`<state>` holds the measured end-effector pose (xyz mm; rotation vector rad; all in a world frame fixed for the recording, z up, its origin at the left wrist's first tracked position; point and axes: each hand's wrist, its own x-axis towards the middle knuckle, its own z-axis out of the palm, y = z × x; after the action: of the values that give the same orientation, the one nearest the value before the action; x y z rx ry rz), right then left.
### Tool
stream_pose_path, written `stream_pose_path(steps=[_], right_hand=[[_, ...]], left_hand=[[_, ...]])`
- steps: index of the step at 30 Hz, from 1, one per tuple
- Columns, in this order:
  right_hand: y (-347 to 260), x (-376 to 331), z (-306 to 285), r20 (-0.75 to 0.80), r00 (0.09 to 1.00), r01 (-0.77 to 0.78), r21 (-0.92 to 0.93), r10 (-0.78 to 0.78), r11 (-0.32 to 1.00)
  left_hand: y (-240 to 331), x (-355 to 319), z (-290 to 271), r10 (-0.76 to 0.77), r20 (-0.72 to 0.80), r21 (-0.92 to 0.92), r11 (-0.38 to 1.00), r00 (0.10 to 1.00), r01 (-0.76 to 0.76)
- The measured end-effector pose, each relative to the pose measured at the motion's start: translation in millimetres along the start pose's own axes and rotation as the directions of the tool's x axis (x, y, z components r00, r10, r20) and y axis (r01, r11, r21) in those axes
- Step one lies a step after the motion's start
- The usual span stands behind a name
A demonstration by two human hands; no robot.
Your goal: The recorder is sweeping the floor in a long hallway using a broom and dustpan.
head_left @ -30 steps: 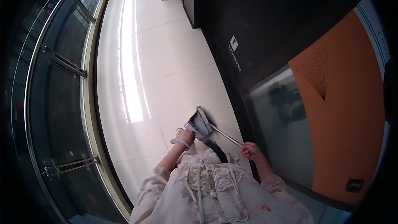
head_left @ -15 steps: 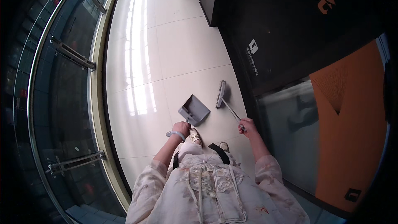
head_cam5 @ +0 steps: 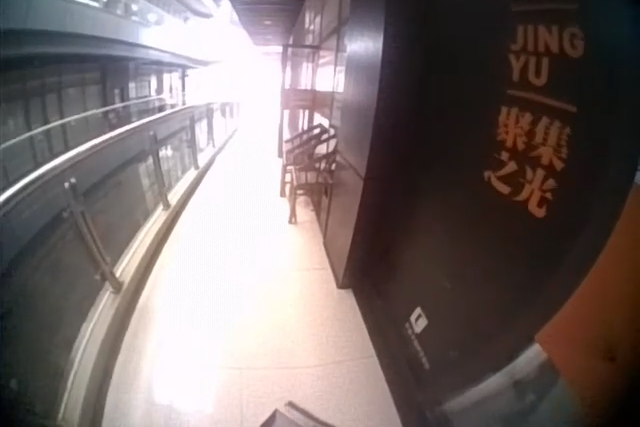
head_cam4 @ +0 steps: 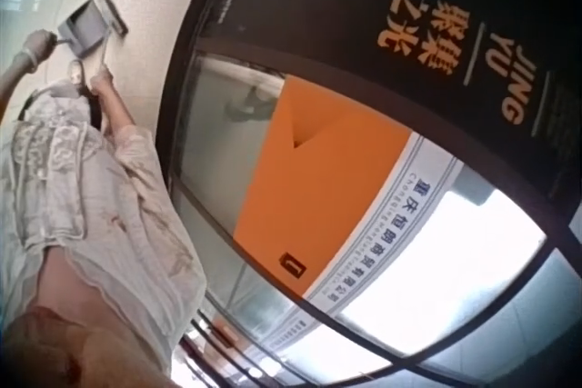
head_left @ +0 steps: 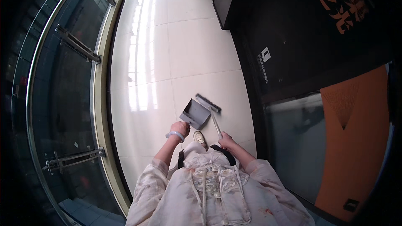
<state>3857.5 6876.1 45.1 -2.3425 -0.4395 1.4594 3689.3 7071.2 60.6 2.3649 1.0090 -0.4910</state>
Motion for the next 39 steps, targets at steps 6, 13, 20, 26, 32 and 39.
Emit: stream_pose_path(steps=[6,13,20,26,32,39], right_hand=[[10.3,-30.5,-74.8,0.295,0.954,-0.238,0.656,0.048,0.716],[-14.1,2.0,-104.4,0.021,0.996,-0.084,0.502,0.085,0.861],[22.8,105.2,-20.9,-0.215,0.962,0.124,-0.211,-0.17,0.97],[-19.4,19.0,-72.0,0.218,0.976,-0.015,0.145,-0.017,0.989],[-15.7,28.4,-187.5,0.362,0.93,-0.294,0.623,0.065,0.725],[-23.6,129.8,-258.7,0.027,1.0,-0.018,0.395,0.008,0.919]], left_hand=[[1.9,8.6,-14.5,-0.026,0.01,0.051,0.998,1.0,0.025],[-9.3,11.6,-15.9,-0.007,0.009,0.024,1.0,1.0,0.007],[2.4,15.8,-17.1,-0.015,0.018,-0.014,1.0,1.0,0.015],[8.4,29.6,-25.1,-0.044,0.041,0.03,0.999,0.998,0.043],[13.7,38.1,-20.9,-0.074,-0.004,0.035,0.997,0.997,0.074],[57.8,73.8,-39.2,-0.142,-0.087,-0.024,0.99,0.986,0.141]])
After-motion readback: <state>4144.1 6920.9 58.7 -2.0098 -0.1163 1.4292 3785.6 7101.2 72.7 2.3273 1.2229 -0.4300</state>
